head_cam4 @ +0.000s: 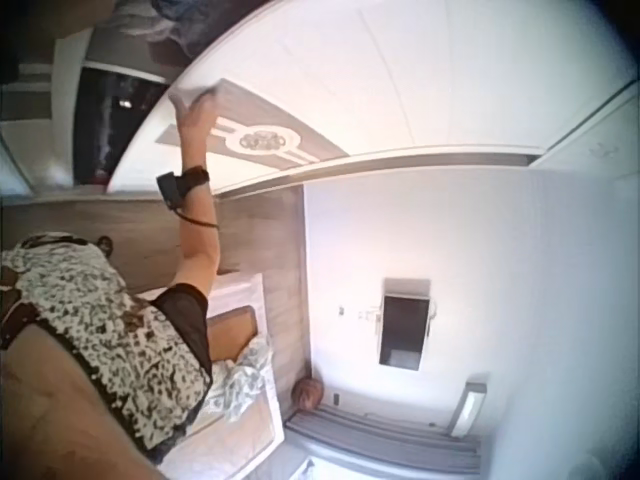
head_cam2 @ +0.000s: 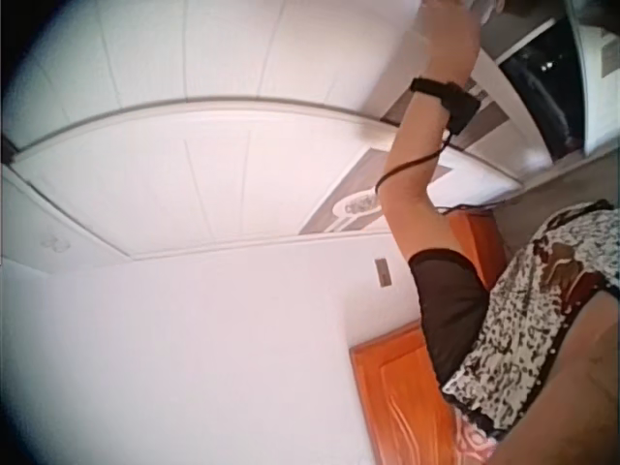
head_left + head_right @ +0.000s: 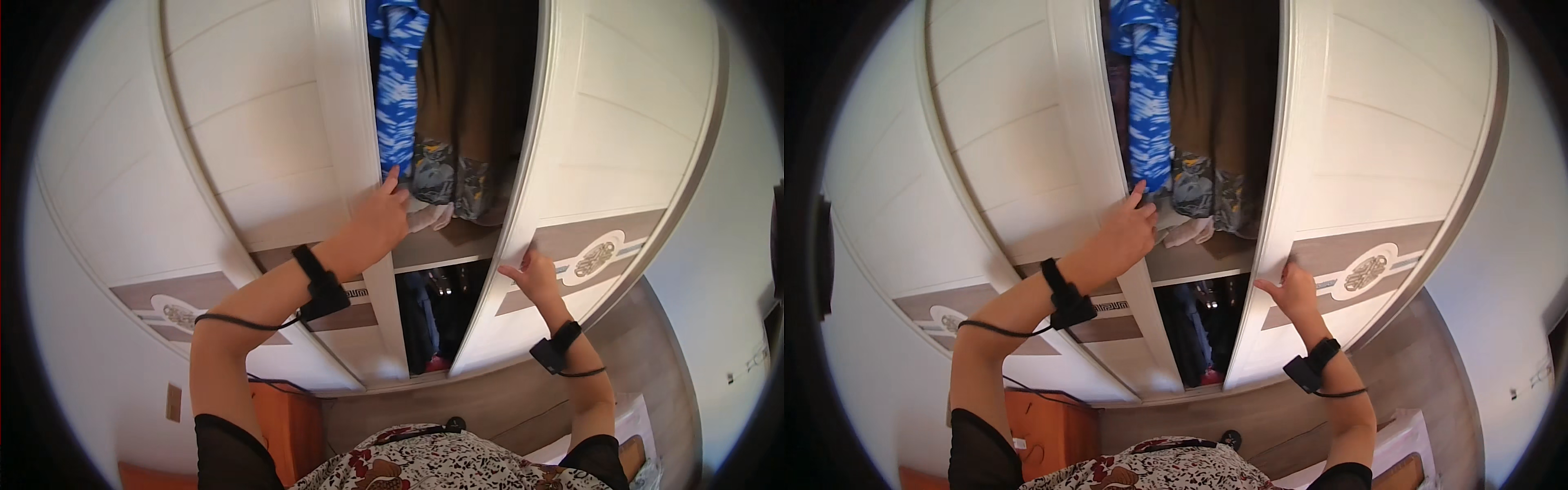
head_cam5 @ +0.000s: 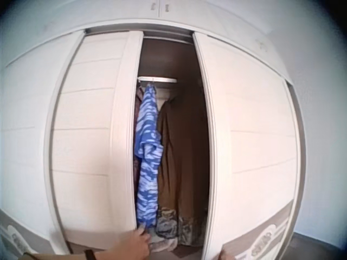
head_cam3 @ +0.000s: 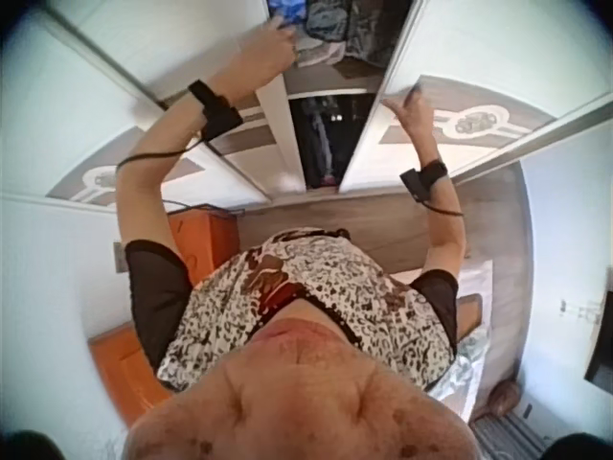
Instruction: The person opens a wardrobe, retrieves a clothing hanger, and uses the hanger to hang a pair of shorts and a shirt before placing them back into the wardrobe and closing the door.
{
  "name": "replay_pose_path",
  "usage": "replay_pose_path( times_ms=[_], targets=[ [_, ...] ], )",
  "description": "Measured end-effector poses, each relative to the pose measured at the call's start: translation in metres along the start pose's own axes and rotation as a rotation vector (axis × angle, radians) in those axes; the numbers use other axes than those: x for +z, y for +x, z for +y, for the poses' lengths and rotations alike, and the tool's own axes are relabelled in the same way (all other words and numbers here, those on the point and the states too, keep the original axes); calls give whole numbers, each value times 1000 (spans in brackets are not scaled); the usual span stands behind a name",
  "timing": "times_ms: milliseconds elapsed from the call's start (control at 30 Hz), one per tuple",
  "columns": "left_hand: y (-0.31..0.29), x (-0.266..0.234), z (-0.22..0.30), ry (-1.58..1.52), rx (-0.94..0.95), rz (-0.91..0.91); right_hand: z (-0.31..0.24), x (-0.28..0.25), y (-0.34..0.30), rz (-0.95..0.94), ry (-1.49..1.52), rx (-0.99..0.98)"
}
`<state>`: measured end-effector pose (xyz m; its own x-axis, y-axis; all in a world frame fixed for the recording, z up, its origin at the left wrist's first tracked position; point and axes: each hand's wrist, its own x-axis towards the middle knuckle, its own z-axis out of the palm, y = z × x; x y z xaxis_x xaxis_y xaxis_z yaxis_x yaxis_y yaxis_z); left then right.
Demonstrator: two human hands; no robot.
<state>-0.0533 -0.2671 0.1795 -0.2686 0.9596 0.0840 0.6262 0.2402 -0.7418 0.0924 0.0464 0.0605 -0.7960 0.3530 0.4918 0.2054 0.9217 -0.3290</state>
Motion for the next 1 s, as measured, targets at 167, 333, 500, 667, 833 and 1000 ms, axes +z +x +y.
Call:
replay_pose_path(
  times_ms=[167, 333, 500, 667, 833, 1000],
  targets=[
    [-40, 19, 18, -255, -438, 586, -11, 18, 1, 97, -72, 123],
    [-39, 54, 12, -381, -598, 554, -18, 19, 7, 71, 0, 219],
    [-4, 55, 22, -437, -514, 584, -24, 22, 2, 91, -54, 282],
    [22, 34, 28, -525, -438, 636, -32, 18, -3, 74, -36, 305],
    [55, 21, 37, -536, -403, 678, -31, 29, -5, 206, -40, 184],
    [79, 18, 44, -534, -421, 667, -42, 25, -7, 96, 2, 287]
  ],
)
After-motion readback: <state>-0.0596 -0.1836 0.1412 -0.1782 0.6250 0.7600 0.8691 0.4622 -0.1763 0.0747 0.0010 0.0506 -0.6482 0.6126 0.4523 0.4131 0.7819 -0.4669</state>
